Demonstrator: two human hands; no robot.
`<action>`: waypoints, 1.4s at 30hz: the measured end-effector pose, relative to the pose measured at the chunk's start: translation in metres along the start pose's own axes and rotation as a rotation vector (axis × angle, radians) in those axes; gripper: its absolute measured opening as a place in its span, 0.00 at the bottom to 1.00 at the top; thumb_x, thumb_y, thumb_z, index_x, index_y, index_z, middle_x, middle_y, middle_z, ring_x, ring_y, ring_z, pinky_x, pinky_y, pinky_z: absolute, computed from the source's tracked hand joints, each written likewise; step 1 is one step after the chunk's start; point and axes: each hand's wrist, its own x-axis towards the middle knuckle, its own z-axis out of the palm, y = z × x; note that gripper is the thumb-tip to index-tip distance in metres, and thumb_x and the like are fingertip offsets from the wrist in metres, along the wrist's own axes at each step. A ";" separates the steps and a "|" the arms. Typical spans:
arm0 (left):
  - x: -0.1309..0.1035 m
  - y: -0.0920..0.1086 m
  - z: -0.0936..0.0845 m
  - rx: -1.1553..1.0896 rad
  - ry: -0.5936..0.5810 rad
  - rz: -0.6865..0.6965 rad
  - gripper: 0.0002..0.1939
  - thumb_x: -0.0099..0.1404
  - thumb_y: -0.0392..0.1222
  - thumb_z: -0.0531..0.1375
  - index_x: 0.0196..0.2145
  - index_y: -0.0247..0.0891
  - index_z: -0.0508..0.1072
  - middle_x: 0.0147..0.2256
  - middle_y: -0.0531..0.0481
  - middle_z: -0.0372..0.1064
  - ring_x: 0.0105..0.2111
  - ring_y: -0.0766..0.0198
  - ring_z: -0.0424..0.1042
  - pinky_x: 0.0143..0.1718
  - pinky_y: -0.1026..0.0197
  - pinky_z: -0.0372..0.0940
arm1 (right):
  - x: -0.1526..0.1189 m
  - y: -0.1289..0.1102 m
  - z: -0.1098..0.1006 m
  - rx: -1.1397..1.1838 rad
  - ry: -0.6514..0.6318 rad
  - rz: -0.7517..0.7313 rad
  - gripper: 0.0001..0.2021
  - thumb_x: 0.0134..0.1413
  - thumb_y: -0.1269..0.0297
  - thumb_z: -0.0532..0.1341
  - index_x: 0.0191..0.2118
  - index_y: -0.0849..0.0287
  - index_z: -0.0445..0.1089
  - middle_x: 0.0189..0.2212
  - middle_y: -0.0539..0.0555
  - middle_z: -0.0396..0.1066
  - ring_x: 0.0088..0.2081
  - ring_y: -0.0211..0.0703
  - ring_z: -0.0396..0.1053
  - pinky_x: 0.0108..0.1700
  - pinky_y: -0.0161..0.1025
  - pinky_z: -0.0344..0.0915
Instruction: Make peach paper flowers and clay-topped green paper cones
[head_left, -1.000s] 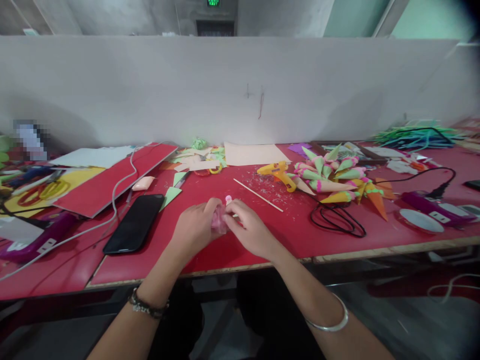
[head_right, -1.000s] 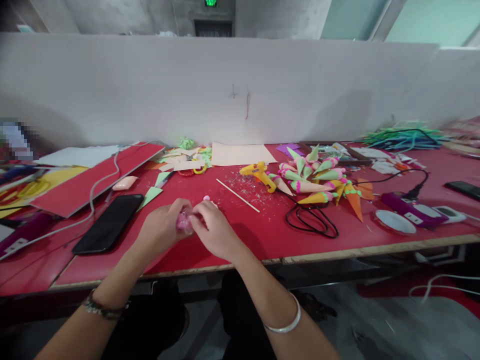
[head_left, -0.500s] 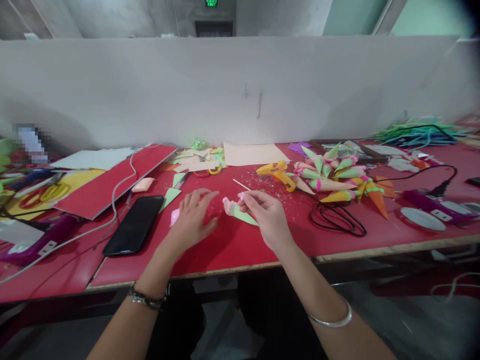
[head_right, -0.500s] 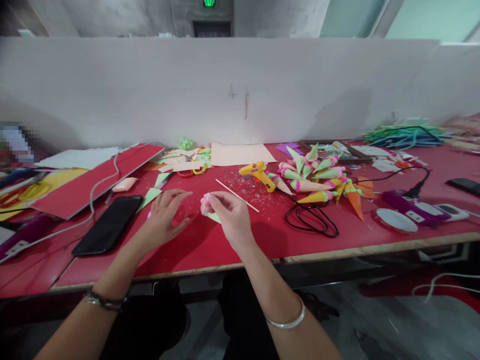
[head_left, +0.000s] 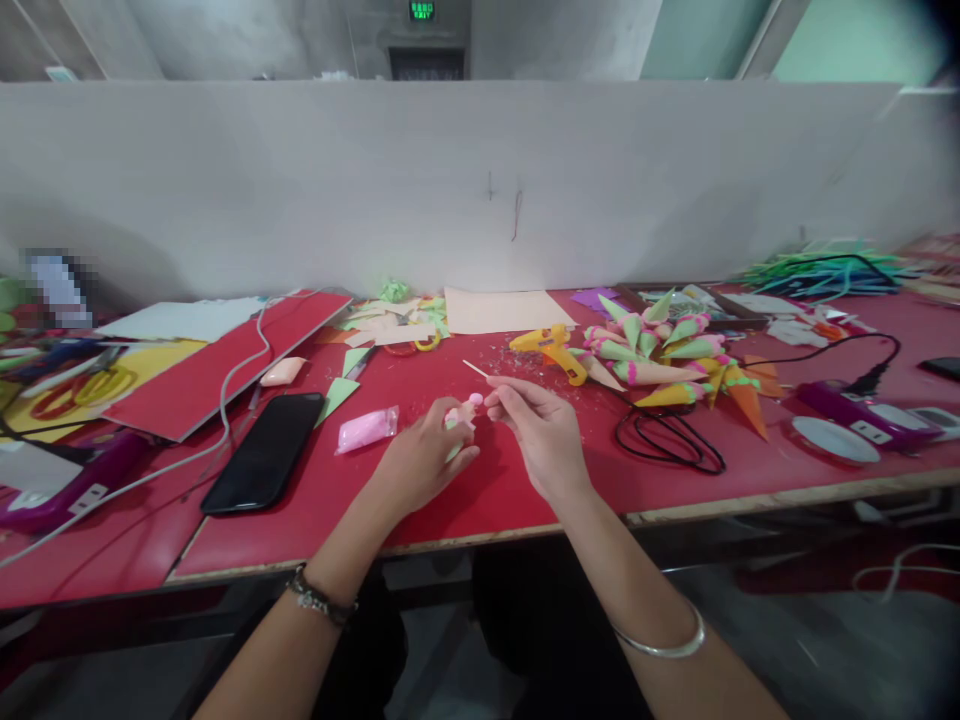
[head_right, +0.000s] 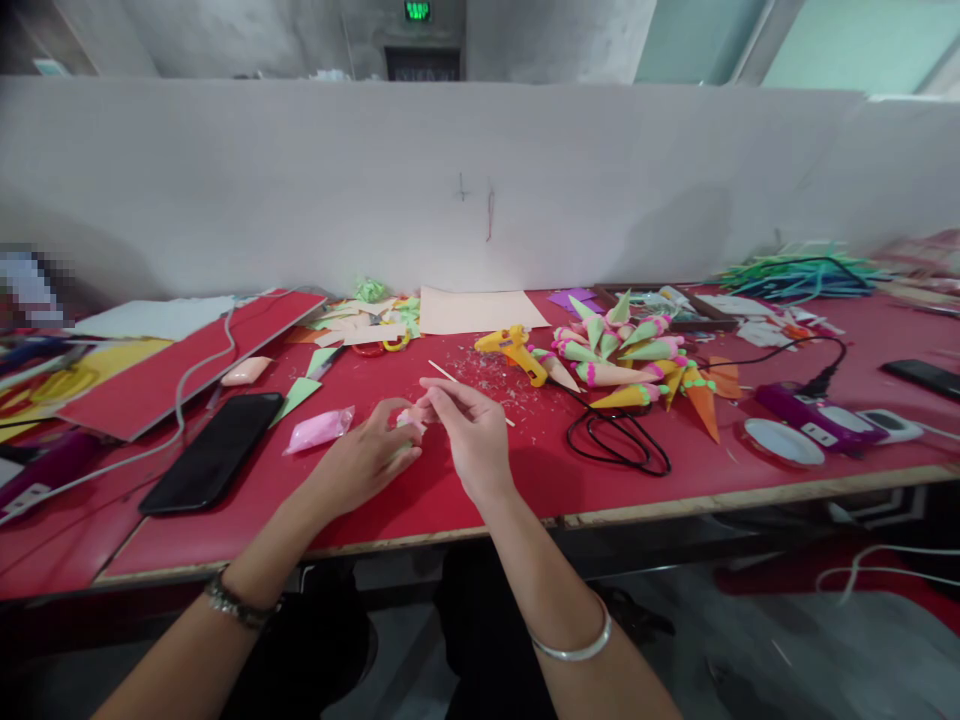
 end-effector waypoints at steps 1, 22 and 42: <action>-0.002 -0.003 0.001 -0.009 0.009 -0.013 0.09 0.63 0.44 0.49 0.38 0.40 0.65 0.49 0.44 0.53 0.37 0.61 0.67 0.36 0.57 0.65 | 0.000 0.000 0.000 0.007 0.004 0.000 0.07 0.46 0.63 0.61 0.32 0.57 0.73 0.23 0.48 0.71 0.26 0.34 0.67 0.33 0.36 0.66; -0.002 -0.007 0.008 -0.574 0.267 -0.265 0.26 0.60 0.37 0.52 0.53 0.39 0.45 0.47 0.42 0.54 0.32 0.67 0.65 0.37 0.59 0.63 | -0.002 -0.001 0.006 -0.047 -0.081 0.065 0.06 0.43 0.64 0.62 0.31 0.58 0.72 0.27 0.51 0.74 0.30 0.38 0.72 0.36 0.37 0.69; 0.000 0.010 0.009 -0.544 0.319 -0.325 0.22 0.56 0.33 0.52 0.49 0.36 0.56 0.43 0.44 0.58 0.41 0.61 0.61 0.42 0.56 0.59 | -0.001 0.001 0.004 -0.128 -0.021 -0.001 0.07 0.46 0.62 0.61 0.30 0.58 0.73 0.22 0.48 0.69 0.25 0.34 0.66 0.31 0.34 0.65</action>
